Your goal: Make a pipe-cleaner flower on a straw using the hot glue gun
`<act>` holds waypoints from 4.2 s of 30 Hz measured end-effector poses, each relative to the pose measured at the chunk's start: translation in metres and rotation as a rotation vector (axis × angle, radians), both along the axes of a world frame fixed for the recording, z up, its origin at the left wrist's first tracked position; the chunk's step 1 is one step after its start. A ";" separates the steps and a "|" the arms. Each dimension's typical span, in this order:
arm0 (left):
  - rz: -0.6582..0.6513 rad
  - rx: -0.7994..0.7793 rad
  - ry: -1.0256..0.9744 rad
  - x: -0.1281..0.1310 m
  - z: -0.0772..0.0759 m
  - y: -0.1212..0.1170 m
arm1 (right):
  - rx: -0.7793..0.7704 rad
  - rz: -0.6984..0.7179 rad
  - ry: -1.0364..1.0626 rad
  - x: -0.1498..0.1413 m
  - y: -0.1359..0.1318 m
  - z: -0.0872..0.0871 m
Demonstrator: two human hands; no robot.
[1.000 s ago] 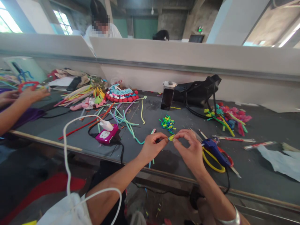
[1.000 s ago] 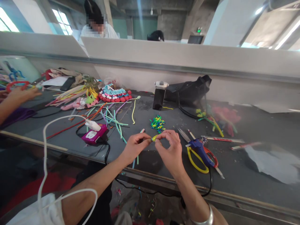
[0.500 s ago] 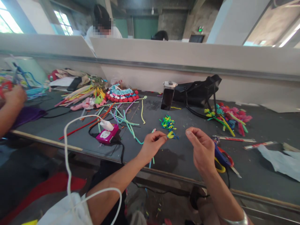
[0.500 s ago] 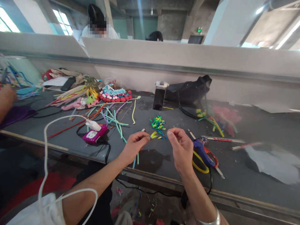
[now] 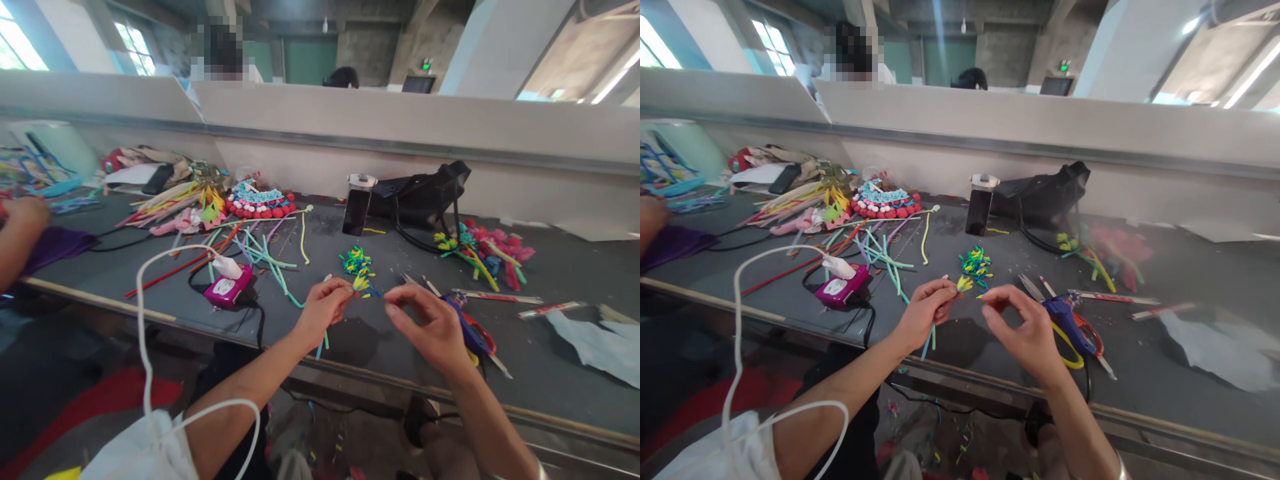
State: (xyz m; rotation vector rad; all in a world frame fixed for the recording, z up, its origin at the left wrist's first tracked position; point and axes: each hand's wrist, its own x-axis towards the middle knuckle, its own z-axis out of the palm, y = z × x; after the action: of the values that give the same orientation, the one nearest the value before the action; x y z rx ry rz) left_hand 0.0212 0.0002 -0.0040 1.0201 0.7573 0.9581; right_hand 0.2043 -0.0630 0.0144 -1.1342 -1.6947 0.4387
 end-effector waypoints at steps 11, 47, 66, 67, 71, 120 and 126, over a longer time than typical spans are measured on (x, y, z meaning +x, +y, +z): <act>-0.028 0.057 0.098 0.001 0.002 -0.003 | 0.127 -0.176 -0.069 -0.023 0.009 -0.005; -0.056 0.021 -0.143 -0.010 -0.001 0.005 | -0.140 0.434 -0.629 -0.028 -0.034 -0.010; -0.102 0.027 -0.214 -0.009 0.001 0.004 | -0.551 -0.843 -0.812 0.112 -0.017 -0.064; -0.105 0.021 -0.217 -0.009 0.001 0.004 | -0.550 -0.860 -0.781 0.113 -0.016 -0.062; -0.113 -0.007 -0.228 -0.009 0.002 0.005 | -0.385 -0.902 -0.523 0.117 -0.017 -0.043; -0.122 -0.049 -0.161 -0.007 0.000 0.004 | -0.174 -0.281 0.061 -0.010 -0.035 -0.010; -0.122 -0.052 -0.148 -0.007 0.002 0.004 | -0.178 -0.324 0.049 -0.009 -0.035 -0.012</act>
State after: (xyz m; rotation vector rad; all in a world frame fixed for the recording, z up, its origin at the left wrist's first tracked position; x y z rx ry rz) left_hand 0.0141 0.0040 -0.0025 0.9286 0.5873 0.8944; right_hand 0.1955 -0.0978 0.0023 -1.4869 -1.4164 0.4137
